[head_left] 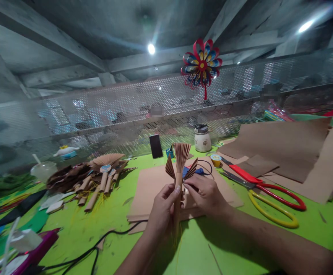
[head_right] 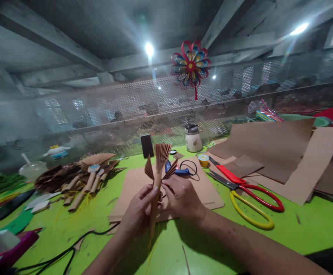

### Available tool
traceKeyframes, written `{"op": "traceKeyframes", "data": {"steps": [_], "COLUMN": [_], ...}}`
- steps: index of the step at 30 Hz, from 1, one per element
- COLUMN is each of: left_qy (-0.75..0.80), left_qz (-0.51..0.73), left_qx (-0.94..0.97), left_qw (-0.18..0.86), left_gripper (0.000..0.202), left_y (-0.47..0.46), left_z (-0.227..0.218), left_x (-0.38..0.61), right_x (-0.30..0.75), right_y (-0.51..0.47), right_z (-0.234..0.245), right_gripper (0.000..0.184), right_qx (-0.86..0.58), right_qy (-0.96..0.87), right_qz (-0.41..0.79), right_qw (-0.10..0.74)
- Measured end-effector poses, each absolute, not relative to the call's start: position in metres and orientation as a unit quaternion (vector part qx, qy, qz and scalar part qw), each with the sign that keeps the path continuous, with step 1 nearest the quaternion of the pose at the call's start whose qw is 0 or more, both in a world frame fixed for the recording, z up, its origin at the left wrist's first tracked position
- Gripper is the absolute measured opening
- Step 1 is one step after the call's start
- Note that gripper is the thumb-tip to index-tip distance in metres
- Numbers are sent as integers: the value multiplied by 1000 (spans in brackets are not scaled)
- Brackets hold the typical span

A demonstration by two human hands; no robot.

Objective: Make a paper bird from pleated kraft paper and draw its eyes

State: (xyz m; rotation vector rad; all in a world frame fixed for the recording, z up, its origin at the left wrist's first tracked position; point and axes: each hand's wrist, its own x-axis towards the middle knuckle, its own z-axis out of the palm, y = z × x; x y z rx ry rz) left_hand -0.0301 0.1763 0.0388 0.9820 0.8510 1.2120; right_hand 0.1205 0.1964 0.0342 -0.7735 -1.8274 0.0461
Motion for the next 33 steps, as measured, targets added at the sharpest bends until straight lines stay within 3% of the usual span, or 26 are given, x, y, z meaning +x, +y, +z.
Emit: {"op": "traceKeyframes", "data": {"steps": [33], "left_qy": [367], "left_qz": [540], "left_qx": [433], "left_qw": [621], "left_gripper": [20], "left_y": [177], "left_z": [33], "left_x": [-27], "right_x": [117], "right_y": [193], "right_z": [32], "right_gripper": [16], "right_qx": [-356], "right_qy": [-759], "right_qz": [31], "right_qw": [544]}}
